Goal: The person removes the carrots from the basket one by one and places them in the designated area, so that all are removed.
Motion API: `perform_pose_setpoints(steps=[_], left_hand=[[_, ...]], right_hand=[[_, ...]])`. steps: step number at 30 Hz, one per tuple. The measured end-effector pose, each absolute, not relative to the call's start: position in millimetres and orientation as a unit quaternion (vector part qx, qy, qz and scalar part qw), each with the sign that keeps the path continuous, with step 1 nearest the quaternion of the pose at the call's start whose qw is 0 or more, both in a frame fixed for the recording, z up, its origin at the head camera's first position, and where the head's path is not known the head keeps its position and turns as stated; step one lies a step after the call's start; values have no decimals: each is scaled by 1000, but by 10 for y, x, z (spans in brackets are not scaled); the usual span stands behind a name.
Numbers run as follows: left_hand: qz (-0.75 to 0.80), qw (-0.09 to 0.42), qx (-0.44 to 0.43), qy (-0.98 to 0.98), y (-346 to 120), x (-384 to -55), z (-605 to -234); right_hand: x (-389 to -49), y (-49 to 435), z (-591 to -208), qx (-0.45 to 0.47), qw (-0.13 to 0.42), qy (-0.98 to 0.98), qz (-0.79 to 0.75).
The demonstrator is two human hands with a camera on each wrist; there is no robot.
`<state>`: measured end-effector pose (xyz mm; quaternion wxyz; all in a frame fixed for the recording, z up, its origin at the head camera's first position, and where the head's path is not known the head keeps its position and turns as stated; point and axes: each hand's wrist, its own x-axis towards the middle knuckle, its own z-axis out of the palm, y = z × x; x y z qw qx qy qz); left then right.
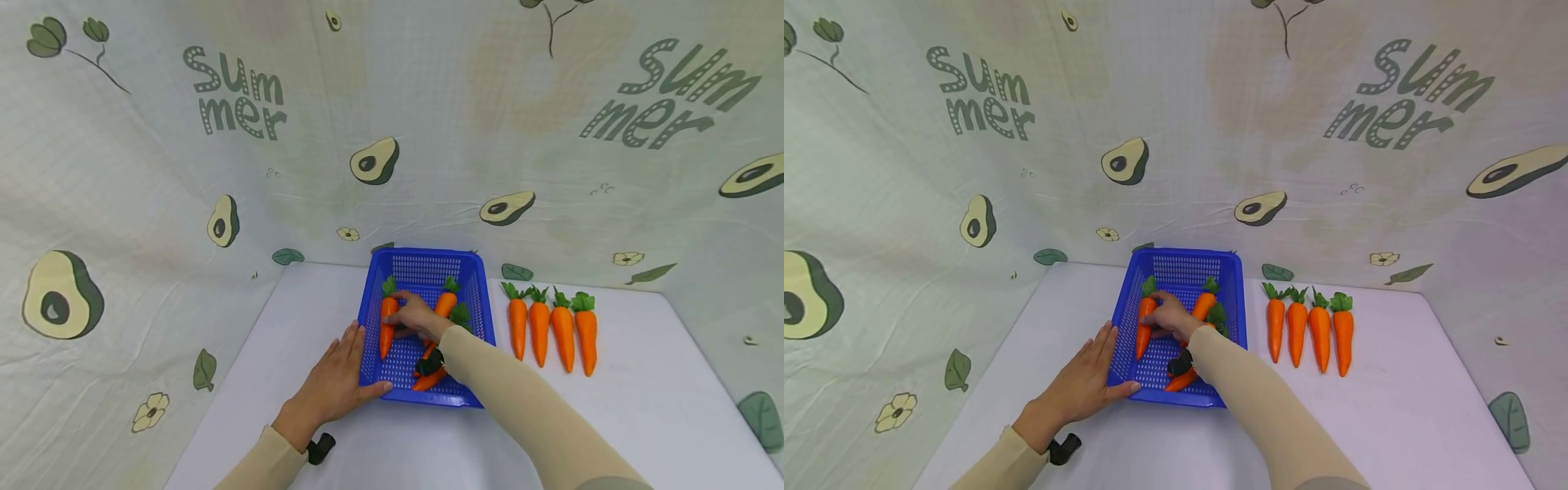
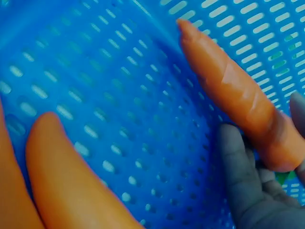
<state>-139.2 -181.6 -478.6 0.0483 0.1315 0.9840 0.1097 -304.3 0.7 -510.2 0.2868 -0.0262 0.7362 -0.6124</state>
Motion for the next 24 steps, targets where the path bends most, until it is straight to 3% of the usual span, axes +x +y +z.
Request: perform_pose_setpoints(steps=[24], left_hand=[[124, 47, 132, 982, -1811, -1392, -4809]], right_hand=[[-3006, 81, -5012, -99, 225, 728, -640]])
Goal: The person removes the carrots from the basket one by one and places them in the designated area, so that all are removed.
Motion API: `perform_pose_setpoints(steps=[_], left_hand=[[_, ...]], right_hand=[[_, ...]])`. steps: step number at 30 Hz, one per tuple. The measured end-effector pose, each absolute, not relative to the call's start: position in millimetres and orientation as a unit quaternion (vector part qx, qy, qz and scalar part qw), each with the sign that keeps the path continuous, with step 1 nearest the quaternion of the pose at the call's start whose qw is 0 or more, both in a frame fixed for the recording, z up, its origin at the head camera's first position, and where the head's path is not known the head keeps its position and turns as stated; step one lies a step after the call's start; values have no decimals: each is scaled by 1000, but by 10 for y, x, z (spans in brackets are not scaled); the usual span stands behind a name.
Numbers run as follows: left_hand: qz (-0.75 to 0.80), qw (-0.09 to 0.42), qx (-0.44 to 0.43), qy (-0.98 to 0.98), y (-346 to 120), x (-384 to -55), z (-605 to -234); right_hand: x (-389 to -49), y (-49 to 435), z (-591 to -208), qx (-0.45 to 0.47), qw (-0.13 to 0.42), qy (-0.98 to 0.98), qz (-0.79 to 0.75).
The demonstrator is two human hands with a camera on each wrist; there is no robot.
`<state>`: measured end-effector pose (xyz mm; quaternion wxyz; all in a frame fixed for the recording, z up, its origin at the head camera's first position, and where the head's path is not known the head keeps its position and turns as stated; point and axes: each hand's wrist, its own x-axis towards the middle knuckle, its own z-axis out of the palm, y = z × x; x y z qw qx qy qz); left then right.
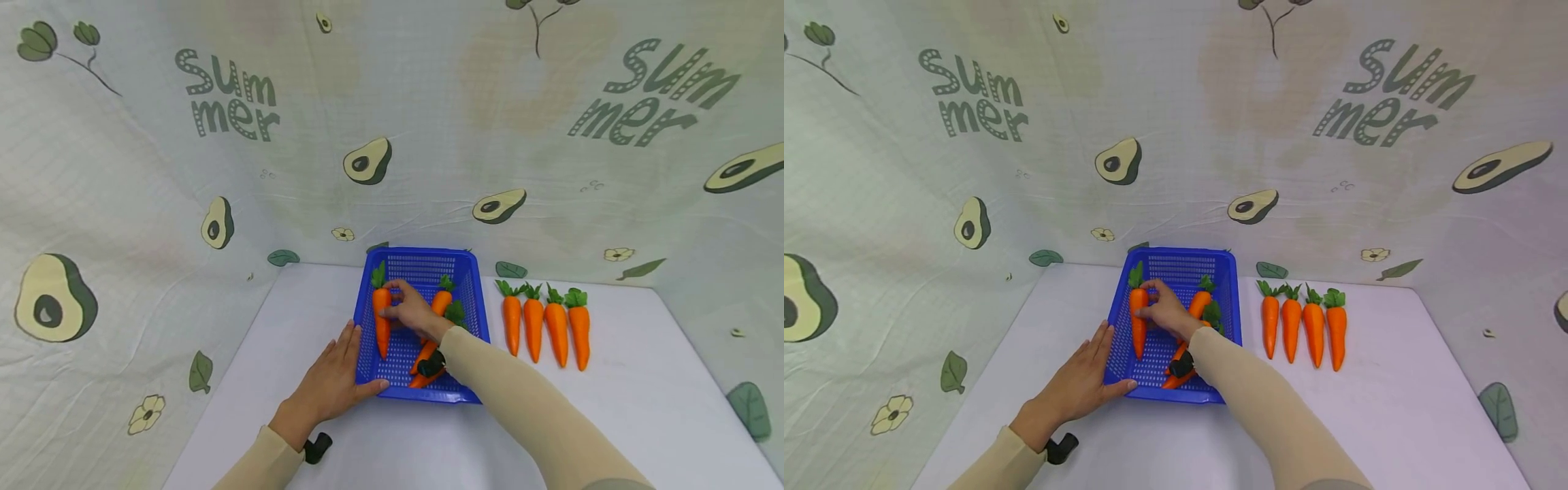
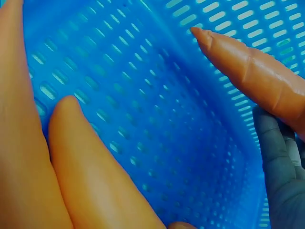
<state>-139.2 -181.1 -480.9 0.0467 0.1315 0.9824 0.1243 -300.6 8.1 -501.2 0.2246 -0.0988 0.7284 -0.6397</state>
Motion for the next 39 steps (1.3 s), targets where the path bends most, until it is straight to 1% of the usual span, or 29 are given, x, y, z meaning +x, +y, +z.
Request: perform_pose_setpoints(steps=[9, 22, 27, 39], left_hand=[[137, 45, 129, 981, -1800, -1381, -4787], [123, 48, 125, 983, -1798, -1377, -4784], [127, 40, 128, 983, -1797, -1377, -4794], [128, 44, 129, 982, -1794, -1367, -4799]], right_hand=[[-2964, 201, -4884, -108, 202, 730, -644], [-2928, 402, -4728, -109, 212, 703, -670], [-2909, 486, -4669, -113, 204, 697, -678], [-2860, 695, -4605, -126, 183, 705, -674]])
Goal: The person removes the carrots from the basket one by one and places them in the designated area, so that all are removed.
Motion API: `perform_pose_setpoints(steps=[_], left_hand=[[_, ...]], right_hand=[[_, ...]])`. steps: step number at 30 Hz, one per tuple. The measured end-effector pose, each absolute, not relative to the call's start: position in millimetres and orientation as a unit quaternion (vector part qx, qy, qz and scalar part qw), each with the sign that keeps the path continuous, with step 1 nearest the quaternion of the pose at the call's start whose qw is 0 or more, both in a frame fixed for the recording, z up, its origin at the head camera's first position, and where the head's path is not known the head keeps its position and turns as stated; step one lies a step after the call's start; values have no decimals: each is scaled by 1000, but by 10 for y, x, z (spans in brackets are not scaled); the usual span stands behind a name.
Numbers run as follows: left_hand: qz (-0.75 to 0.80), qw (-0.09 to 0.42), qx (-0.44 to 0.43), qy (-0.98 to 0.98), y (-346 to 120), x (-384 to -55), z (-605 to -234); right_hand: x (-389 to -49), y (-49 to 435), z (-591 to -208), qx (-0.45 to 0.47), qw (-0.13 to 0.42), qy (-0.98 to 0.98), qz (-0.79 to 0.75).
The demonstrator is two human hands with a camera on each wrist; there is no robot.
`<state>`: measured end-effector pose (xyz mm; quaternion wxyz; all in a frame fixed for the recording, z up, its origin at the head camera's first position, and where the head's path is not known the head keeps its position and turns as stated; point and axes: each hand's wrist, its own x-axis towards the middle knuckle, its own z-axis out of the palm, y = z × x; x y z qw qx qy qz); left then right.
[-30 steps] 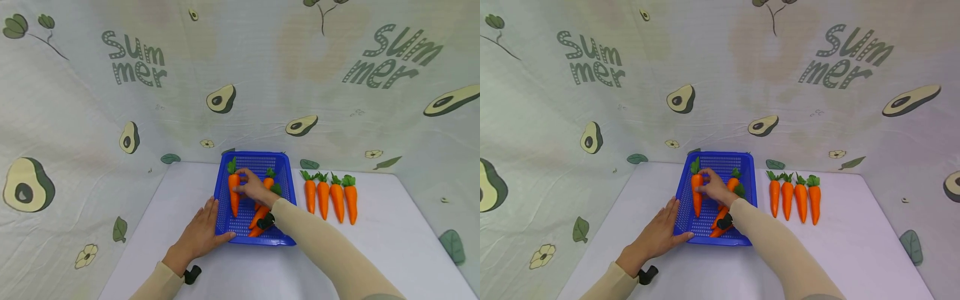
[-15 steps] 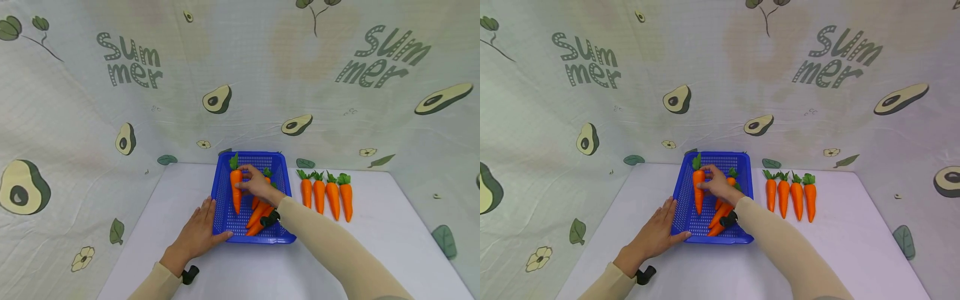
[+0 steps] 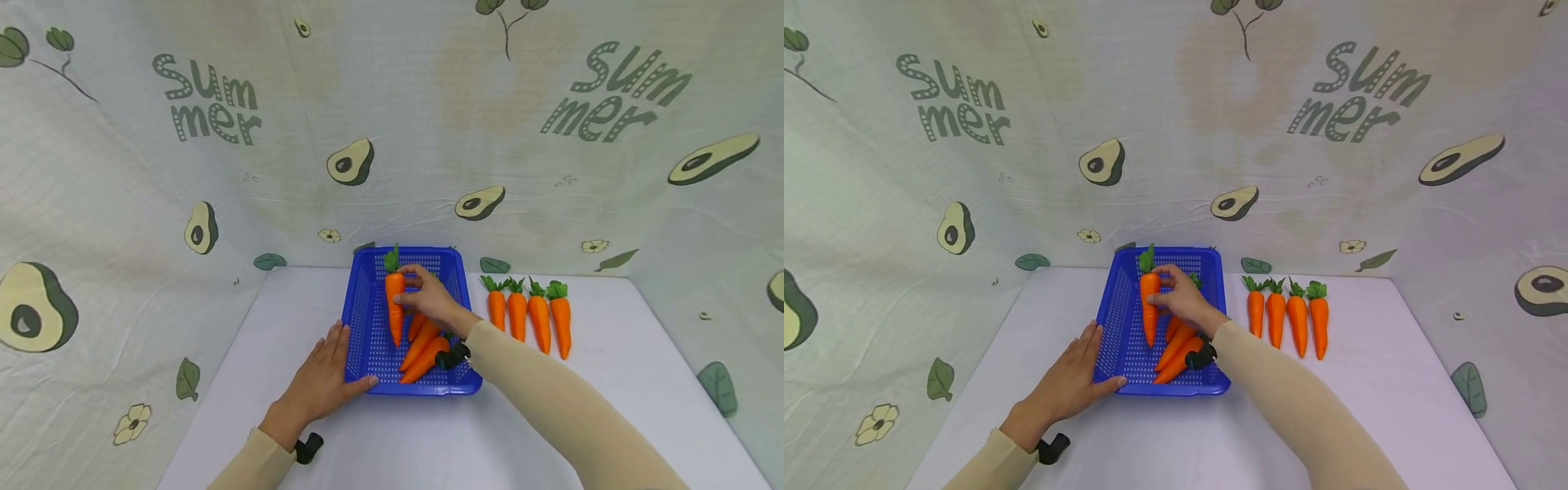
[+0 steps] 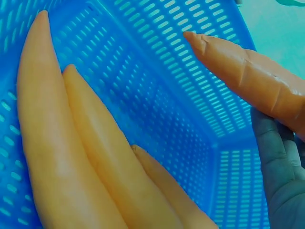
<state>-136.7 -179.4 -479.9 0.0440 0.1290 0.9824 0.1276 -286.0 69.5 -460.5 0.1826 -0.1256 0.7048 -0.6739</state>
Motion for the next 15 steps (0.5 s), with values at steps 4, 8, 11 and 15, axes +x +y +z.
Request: perform_pose_setpoints(steps=[4, 8, 11, 15], left_hand=[[129, 44, 126, 983, -1794, -1371, -4799], [127, 42, 125, 983, -1792, -1374, -4810], [127, 44, 124, 983, -1790, -1377, -4819], [133, 43, 124, 982, -1784, -1377, -4821]], right_hand=[[-2834, 749, -4582, -126, 179, 702, -678], [-2809, 805, -4565, -125, 176, 702, -679], [-2791, 856, -4554, -120, 175, 701, -681], [-2778, 938, -4531, -117, 170, 694, -690]])
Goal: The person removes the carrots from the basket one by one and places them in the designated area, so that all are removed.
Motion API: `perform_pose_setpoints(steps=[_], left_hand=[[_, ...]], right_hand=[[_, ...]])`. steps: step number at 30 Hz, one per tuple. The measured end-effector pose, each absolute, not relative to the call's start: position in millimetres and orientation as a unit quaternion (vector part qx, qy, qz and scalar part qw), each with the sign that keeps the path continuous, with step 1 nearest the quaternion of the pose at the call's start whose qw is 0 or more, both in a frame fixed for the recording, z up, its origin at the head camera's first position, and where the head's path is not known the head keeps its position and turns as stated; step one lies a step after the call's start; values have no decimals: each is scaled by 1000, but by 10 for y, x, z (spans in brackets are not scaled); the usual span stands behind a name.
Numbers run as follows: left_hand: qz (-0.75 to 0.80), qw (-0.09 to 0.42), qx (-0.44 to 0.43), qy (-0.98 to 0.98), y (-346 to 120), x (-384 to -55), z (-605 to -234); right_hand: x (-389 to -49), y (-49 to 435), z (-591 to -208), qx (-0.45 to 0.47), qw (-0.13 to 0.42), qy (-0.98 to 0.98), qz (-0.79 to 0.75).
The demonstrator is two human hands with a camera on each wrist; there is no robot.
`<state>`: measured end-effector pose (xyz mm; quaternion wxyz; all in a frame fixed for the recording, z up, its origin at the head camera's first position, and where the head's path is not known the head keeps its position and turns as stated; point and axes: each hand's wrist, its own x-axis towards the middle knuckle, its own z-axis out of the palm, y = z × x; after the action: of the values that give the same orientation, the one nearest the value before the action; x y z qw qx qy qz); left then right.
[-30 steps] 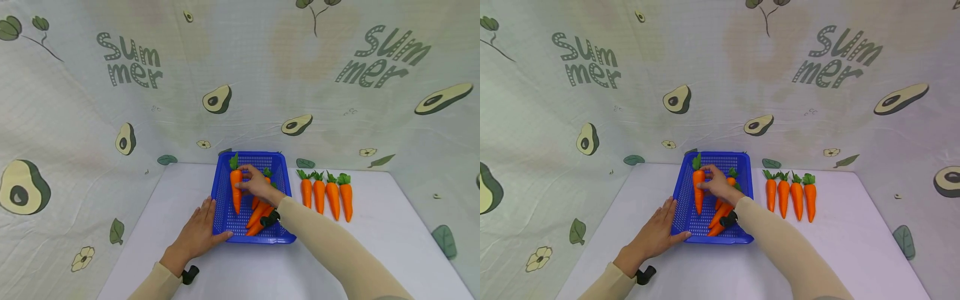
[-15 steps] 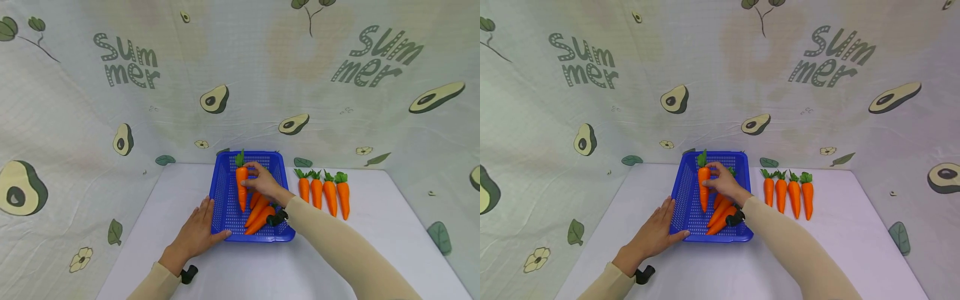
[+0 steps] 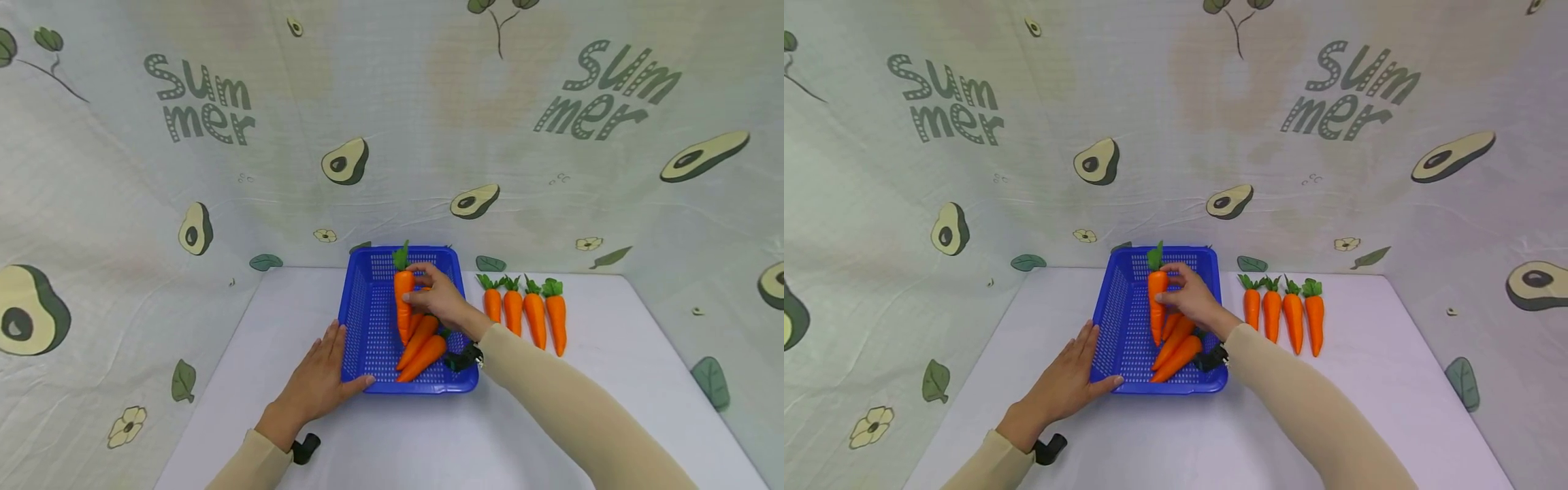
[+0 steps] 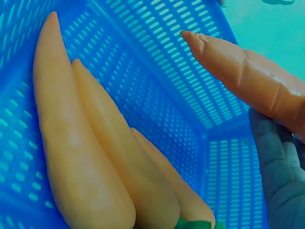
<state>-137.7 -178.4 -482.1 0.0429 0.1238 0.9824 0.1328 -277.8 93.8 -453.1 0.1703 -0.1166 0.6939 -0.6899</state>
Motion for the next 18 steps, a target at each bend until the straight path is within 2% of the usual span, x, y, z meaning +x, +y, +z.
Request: perform_pose_setpoints(steps=[18], left_hand=[[133, 50, 118, 983, -1786, -1384, -4838]], right_hand=[[-2725, 1312, -4434, -122, 138, 699, -691]])
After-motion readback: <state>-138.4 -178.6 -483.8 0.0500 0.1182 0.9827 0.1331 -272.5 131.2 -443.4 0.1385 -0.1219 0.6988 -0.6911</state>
